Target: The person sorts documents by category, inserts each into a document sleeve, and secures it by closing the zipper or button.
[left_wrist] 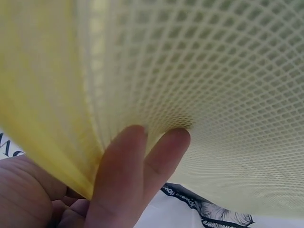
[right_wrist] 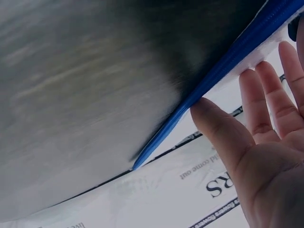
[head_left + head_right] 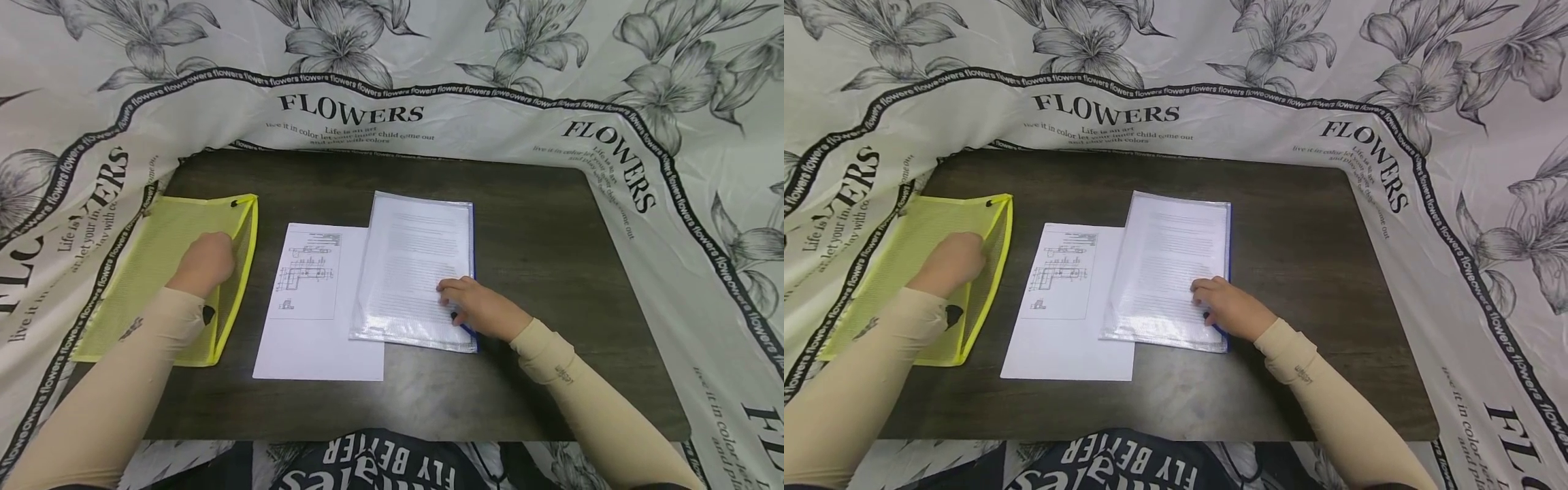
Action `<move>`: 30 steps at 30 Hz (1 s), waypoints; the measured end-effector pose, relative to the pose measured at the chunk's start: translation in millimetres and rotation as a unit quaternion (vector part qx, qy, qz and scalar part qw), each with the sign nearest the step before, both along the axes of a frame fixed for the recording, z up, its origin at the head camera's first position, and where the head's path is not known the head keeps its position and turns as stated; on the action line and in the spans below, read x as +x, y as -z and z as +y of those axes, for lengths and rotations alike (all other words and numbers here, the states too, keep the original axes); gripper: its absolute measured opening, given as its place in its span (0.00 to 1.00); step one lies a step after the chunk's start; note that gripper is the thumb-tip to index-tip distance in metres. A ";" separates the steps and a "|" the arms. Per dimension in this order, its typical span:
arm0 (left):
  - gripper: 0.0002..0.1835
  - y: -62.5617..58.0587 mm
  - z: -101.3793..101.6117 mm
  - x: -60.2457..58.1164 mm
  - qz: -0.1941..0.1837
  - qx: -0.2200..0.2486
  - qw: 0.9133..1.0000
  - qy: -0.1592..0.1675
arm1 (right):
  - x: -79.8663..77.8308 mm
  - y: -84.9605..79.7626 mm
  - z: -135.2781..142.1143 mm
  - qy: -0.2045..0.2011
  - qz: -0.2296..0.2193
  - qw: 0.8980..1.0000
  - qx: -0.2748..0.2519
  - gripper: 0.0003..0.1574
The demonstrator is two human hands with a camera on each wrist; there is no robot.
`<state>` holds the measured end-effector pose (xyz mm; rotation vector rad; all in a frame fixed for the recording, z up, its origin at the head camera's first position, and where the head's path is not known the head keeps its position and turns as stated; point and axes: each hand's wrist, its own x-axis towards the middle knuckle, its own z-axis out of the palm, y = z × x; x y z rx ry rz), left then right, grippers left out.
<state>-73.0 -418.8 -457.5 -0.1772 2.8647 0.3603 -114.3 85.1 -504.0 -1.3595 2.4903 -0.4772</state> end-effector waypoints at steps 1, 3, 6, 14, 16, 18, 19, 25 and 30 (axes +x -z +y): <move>0.13 0.5 -1.0 0.8 -0.002 0.003 1.000 -0.002 | -0.1 -0.4 0.5 0.000 -0.001 1.000 0.005 0.24; 0.13 2.1 -3.8 1.8 -0.002 0.008 1.000 -0.001 | -0.2 -1.0 2.6 -0.001 0.000 1.000 0.013 0.24; 0.13 4.2 -7.7 2.8 0.001 0.016 1.000 0.004 | 0.4 -1.9 6.8 -0.008 0.007 1.000 0.014 0.24; 0.14 3.9 -12.2 3.1 0.017 0.025 0.999 0.012 | -5.2 -4.8 2.1 -0.046 0.042 0.998 -0.011 0.28; 0.13 2.1 -11.9 2.8 0.017 0.030 0.999 0.014 | -8.2 -8.8 -4.3 -0.040 0.035 0.999 0.005 0.28; 0.13 0.8 -11.4 2.3 0.020 0.033 0.999 0.015 | -11.8 -14.3 -12.9 -0.028 0.024 0.999 0.036 0.28; 0.13 0.5 -11.0 2.1 0.022 0.033 0.999 0.014 | -13.7 -17.1 -18.0 -0.021 0.019 0.998 0.053 0.28; 0.13 2.8 -11.7 1.4 0.027 0.032 0.999 0.008 | -30.0 -26.3 -58.0 -0.018 0.007 0.995 0.097 0.24; 0.12 7.1 -15.7 2.6 0.028 0.037 0.999 0.001 | -44.4 -29.3 -102.4 -0.029 0.005 0.996 0.085 0.21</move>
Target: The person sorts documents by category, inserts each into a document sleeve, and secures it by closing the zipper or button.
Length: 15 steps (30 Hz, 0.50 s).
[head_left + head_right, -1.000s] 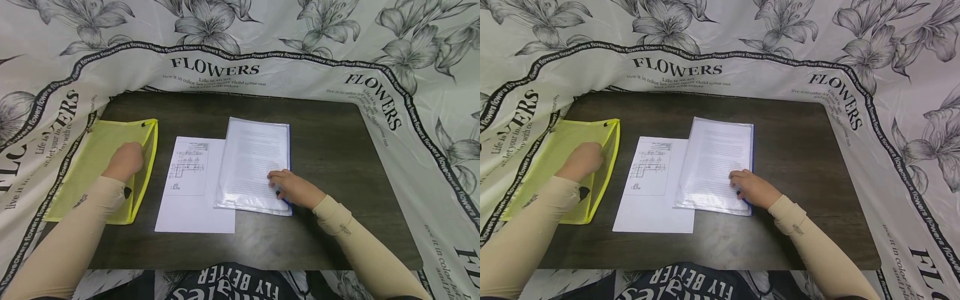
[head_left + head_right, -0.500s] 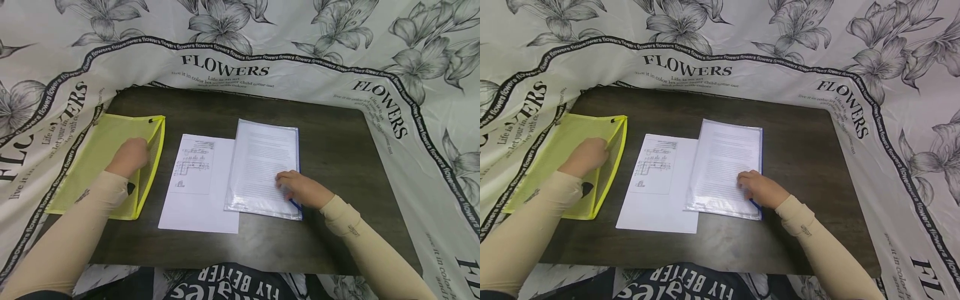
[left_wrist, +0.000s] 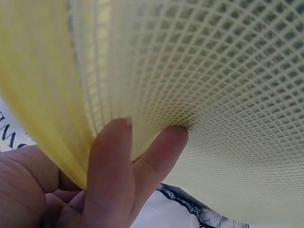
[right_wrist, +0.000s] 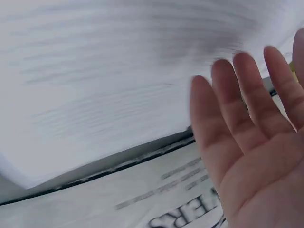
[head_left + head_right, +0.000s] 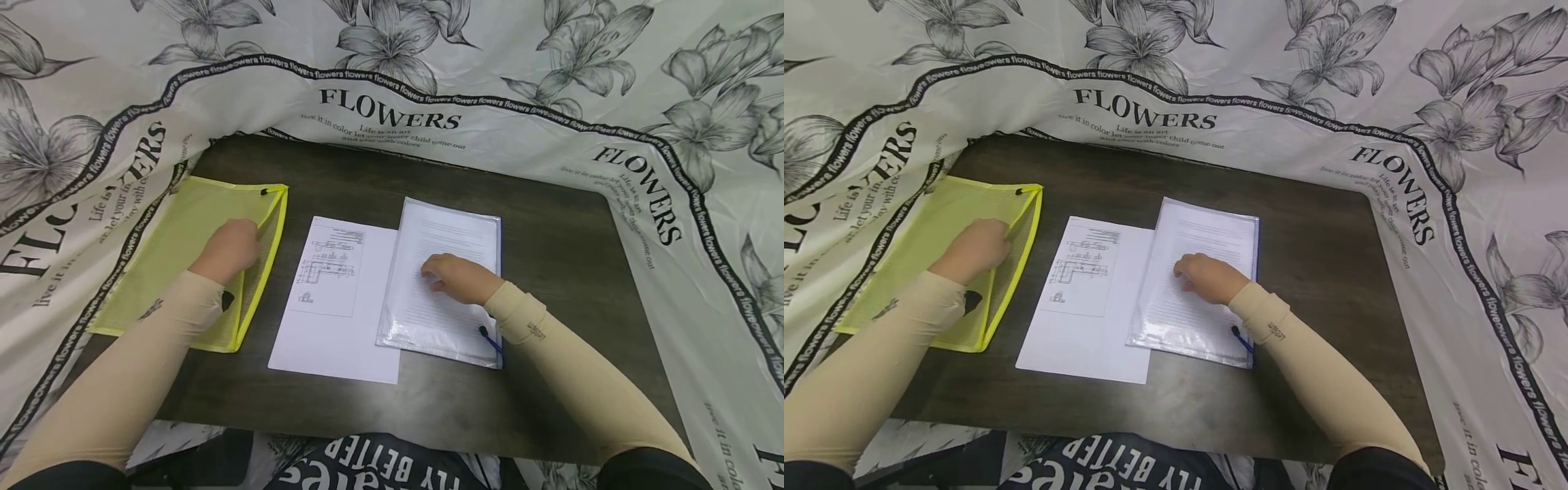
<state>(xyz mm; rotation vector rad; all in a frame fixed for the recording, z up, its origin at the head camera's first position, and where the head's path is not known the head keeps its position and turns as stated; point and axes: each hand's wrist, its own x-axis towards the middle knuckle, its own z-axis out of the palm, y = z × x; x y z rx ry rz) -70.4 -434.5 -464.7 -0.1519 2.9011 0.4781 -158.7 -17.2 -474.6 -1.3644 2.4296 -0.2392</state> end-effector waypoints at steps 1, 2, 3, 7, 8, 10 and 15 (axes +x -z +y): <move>0.13 0.2 -0.4 0.0 0.000 0.001 1.000 0.000 | -1.9 -0.9 -9.0 -0.002 0.003 1.000 -0.005 0.20; 0.13 0.9 -1.0 0.0 0.000 0.002 1.000 -0.002 | -3.7 -1.1 -18.2 -0.003 0.007 1.000 -0.008 0.19; 0.13 1.4 -1.7 0.0 0.002 0.001 1.000 -0.001 | -5.1 -1.5 -27.7 -0.004 0.011 1.000 -0.014 0.19; 0.13 2.7 -4.5 1.3 0.007 -0.001 1.000 -0.004 | -6.2 -1.0 -63.3 -0.015 0.007 0.999 -0.050 0.15; 0.12 3.1 -5.3 1.9 0.009 -0.002 1.000 -0.004 | -5.3 -0.3 -70.9 -0.018 0.002 0.998 -0.057 0.14; 0.11 3.3 -6.3 3.1 0.011 -0.004 1.000 -0.004 | -1.9 1.5 -82.7 -0.028 -0.006 0.998 -0.061 0.14; 0.10 3.0 -9.8 5.0 0.002 0.007 1.000 -0.009 | 7.9 6.6 -95.3 -0.034 -0.011 0.999 -0.032 0.14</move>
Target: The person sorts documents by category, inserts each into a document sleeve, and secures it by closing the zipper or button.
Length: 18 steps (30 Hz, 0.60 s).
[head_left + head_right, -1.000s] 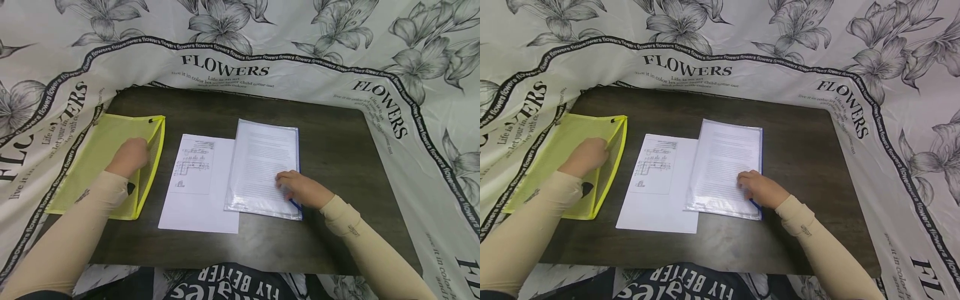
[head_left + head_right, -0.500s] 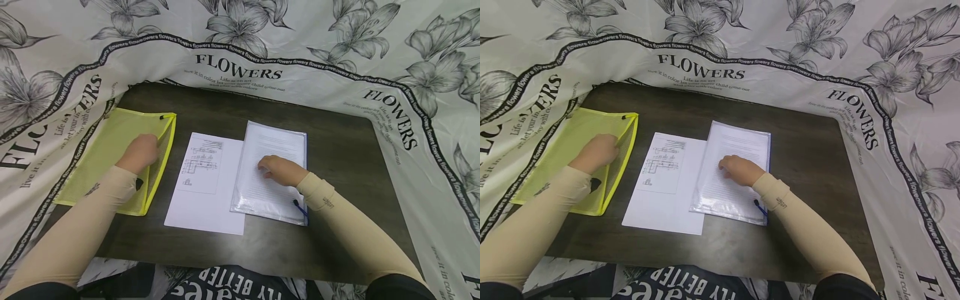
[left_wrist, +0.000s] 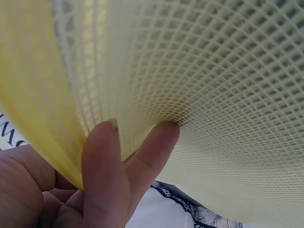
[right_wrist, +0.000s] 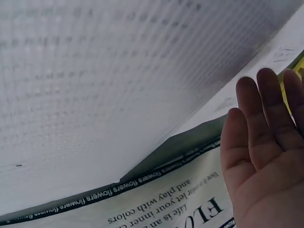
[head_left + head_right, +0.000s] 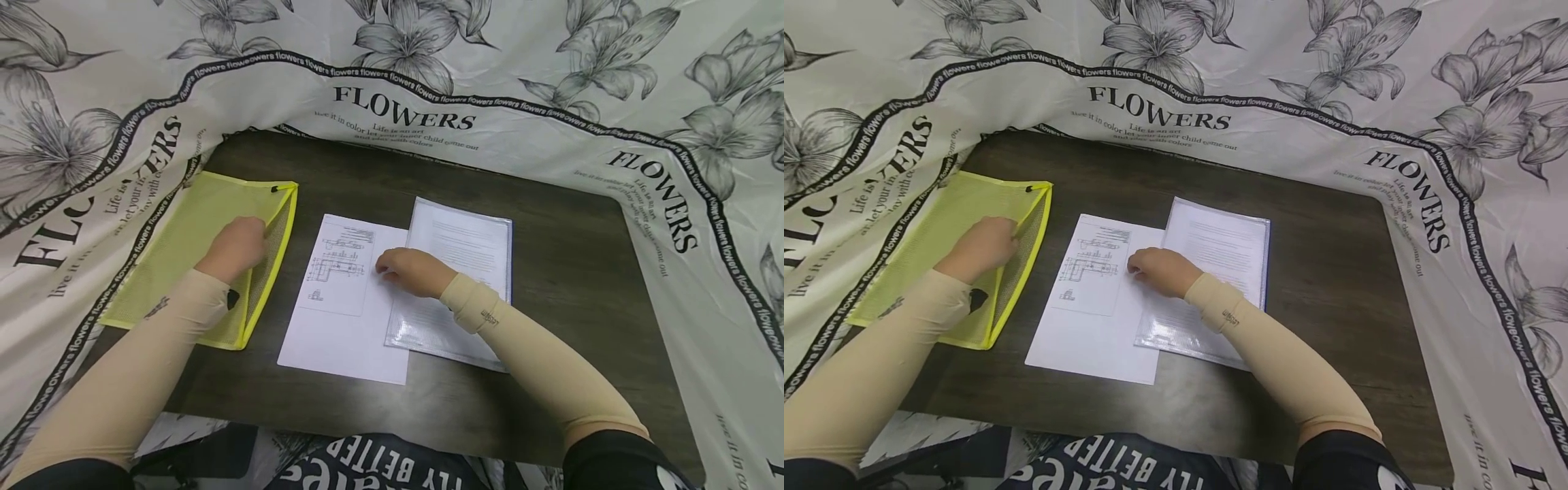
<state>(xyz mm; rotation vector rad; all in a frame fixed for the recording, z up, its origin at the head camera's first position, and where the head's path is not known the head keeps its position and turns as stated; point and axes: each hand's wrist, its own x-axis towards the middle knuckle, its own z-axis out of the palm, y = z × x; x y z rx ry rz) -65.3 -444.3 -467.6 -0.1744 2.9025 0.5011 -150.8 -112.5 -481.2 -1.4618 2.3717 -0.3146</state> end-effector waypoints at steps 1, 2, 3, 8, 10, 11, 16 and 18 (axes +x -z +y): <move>0.10 0.3 0.7 -0.7 -0.001 0.000 1.000 0.000 | 1.4 0.7 1.2 0.003 0.002 1.000 0.004 0.13; 0.10 0.4 1.3 -1.1 -0.001 0.001 1.000 0.000 | 2.5 1.5 2.3 0.004 0.006 1.000 0.005 0.13; 0.10 0.4 1.9 -1.6 -0.001 0.000 1.000 0.000 | 3.1 2.5 3.4 0.003 0.012 1.000 0.003 0.12; 0.09 0.7 1.2 -1.1 -0.002 -0.005 1.000 -0.001 | 2.0 9.5 6.5 -0.004 0.076 0.997 -0.021 0.11; 0.09 0.0 1.2 -0.1 -0.002 -0.005 1.000 -0.001 | 0.6 12.5 7.0 0.001 0.111 0.993 -0.028 0.11; 0.09 -0.5 1.4 0.2 -0.001 -0.006 1.000 0.001 | -0.1 13.5 7.2 0.004 0.125 0.992 -0.030 0.11; 0.10 -2.6 3.8 1.7 -0.004 -0.002 1.000 -0.001 | -2.4 16.7 7.2 0.023 0.166 0.986 -0.024 0.13; 0.10 -2.3 4.3 1.8 -0.006 0.002 1.000 -0.003 | -2.2 16.8 7.1 0.030 0.175 0.984 -0.016 0.14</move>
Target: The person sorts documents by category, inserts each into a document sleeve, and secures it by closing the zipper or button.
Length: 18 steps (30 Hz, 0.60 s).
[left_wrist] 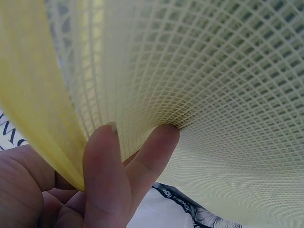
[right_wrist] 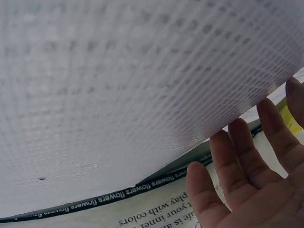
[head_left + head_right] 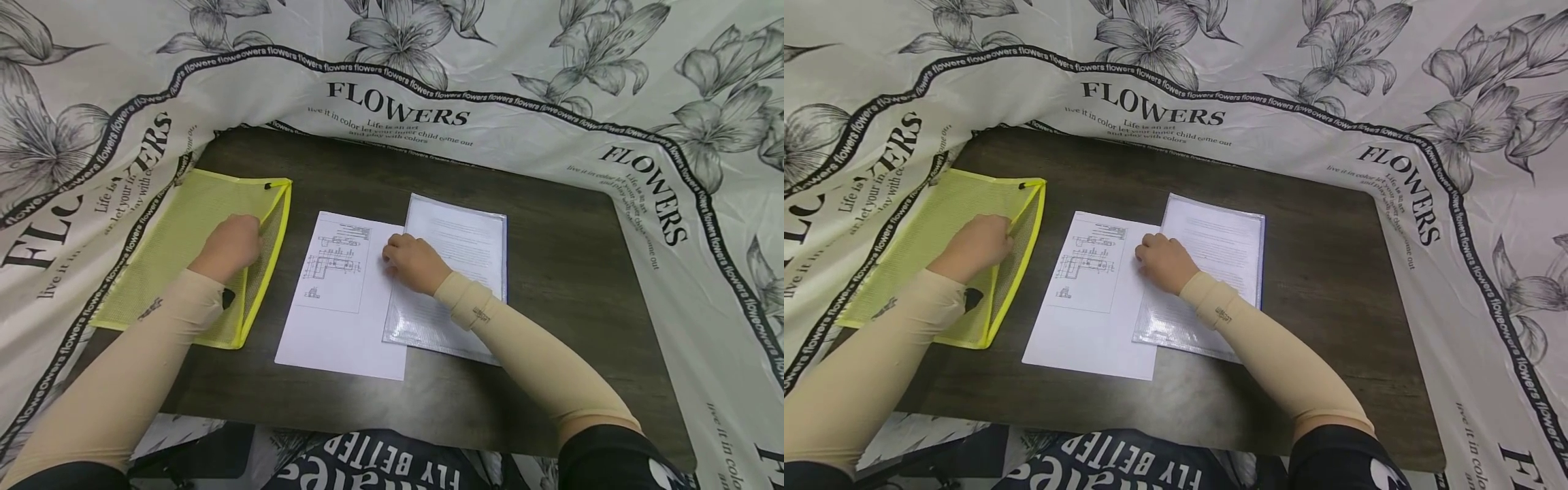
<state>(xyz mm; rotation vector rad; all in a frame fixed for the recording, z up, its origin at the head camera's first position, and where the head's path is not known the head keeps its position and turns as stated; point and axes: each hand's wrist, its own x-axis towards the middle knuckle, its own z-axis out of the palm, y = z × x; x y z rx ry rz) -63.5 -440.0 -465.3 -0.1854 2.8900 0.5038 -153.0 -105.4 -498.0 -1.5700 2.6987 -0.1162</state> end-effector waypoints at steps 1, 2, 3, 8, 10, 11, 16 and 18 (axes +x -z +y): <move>0.10 0.1 -0.5 0.1 0.000 0.002 1.000 -0.002 | 0.2 -0.1 -0.6 0.004 0.004 1.000 0.005 0.14; 0.10 -0.1 -0.9 0.3 0.000 0.005 1.000 -0.005 | 0.3 -0.1 -1.2 0.006 0.008 1.000 0.008 0.14; 0.10 -0.2 -1.3 0.5 0.001 0.008 1.000 -0.009 | 0.6 -0.5 -1.7 0.008 0.010 1.000 0.011 0.14; 0.10 1.4 -0.5 -0.6 0.001 0.014 1.000 -0.018 | 1.7 -0.9 -0.4 0.009 0.017 1.000 0.020 0.14; 0.11 1.7 -0.8 -0.6 0.002 0.011 1.000 -0.017 | 2.2 -0.8 0.8 0.011 0.021 0.999 0.026 0.15; 0.11 1.3 -0.7 -0.6 0.002 0.011 1.000 -0.016 | 2.4 -0.6 1.7 0.013 0.022 0.999 0.031 0.16; 0.10 0.1 -0.2 -0.8 -0.002 0.005 1.000 -0.007 | 3.7 -0.8 9.2 0.033 0.027 0.998 0.048 0.21; 0.10 0.1 -0.7 -0.7 -0.003 0.004 1.000 -0.003 | 4.1 -1.8 12.5 0.041 0.026 0.998 0.050 0.24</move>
